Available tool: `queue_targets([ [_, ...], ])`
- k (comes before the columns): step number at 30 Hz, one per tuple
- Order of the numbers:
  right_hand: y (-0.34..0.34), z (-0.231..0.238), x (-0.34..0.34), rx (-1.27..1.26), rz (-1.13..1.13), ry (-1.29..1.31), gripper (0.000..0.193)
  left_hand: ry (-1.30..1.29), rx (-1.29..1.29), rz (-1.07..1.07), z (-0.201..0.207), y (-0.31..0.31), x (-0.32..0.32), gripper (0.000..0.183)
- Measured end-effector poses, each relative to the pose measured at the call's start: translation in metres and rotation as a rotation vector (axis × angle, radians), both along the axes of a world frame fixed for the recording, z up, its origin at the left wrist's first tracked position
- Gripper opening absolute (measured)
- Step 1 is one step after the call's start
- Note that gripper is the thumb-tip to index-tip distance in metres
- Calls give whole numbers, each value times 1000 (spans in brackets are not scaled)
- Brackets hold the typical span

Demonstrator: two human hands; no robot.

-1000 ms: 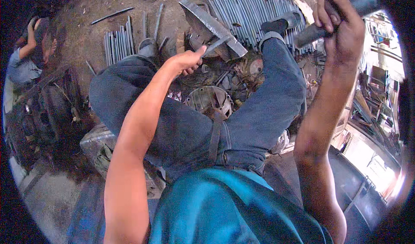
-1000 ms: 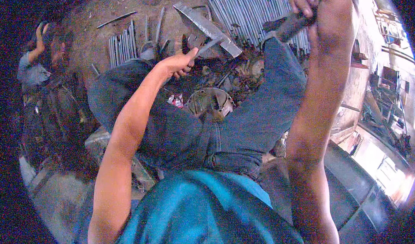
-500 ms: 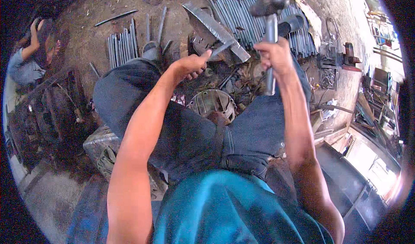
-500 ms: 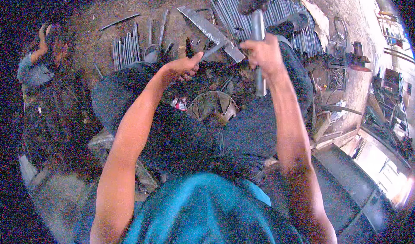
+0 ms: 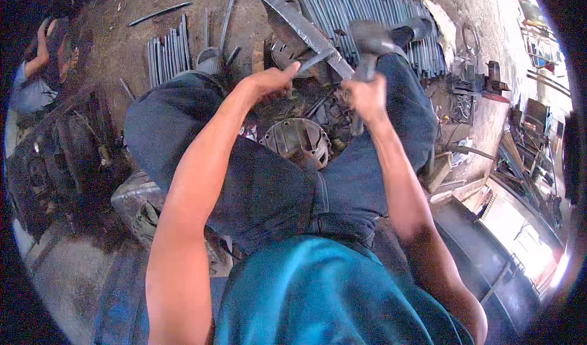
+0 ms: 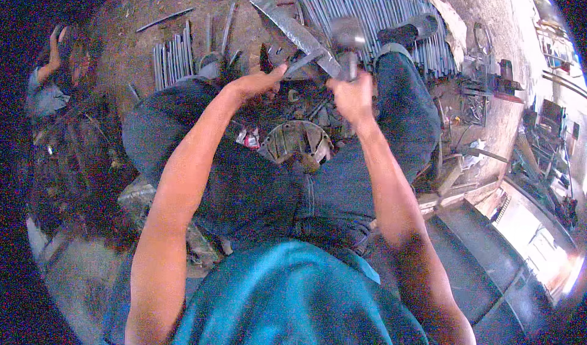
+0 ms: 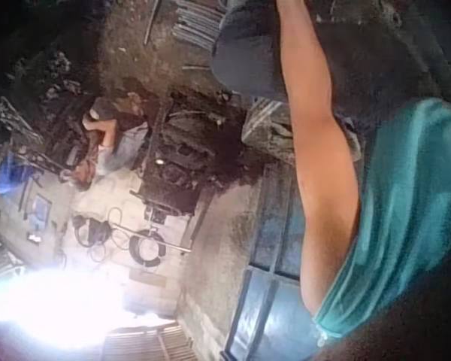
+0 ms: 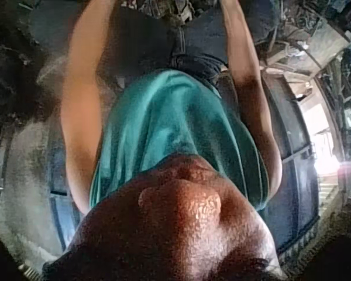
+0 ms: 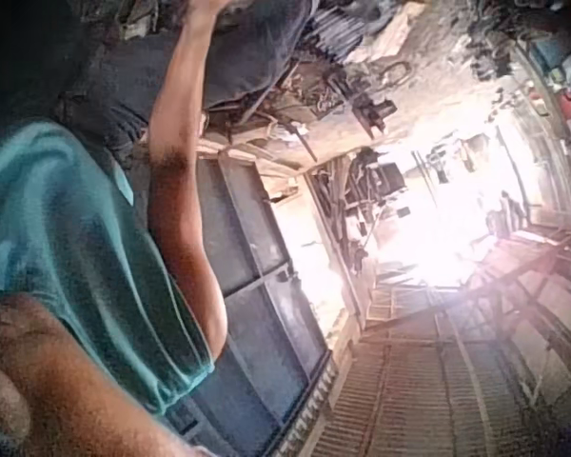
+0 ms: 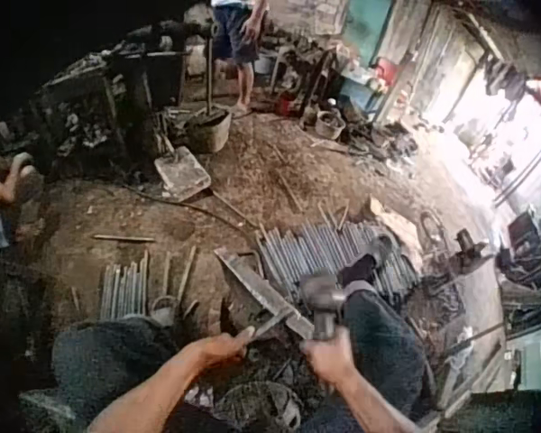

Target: Straightening a metal rod by hammering it against a flat metal block on an anvil.

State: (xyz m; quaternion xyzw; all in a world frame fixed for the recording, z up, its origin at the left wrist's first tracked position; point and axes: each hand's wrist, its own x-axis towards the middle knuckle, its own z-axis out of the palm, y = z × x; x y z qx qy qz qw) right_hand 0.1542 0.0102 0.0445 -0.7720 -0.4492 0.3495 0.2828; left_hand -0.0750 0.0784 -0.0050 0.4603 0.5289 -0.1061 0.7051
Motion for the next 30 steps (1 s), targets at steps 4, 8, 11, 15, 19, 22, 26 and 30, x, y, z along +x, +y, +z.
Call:
queue_targets([
  [4,11,-18,27,-407,-309,867,15,108,96,29,-31,-7,-8,92],
  [8,29,58,53,-74,-337,847,25,4,28,-46,-19,3,-4,75],
  [11,38,128,50,243,-141,1006,14,62,-36,35,-5,2,-2,81],
  [15,54,185,44,465,156,961,6,47,-54,25,-6,2,-2,77],
  [19,48,171,21,452,-35,603,11,32,-83,81,-4,2,-5,69],
  [22,19,60,16,406,14,195,21,29,-56,51,0,5,7,70],
  [26,-6,-24,-17,-227,-79,64,31,71,236,109,-48,11,-3,73],
  [30,24,66,-26,-155,-99,544,27,49,-25,156,-19,8,-5,81],
])
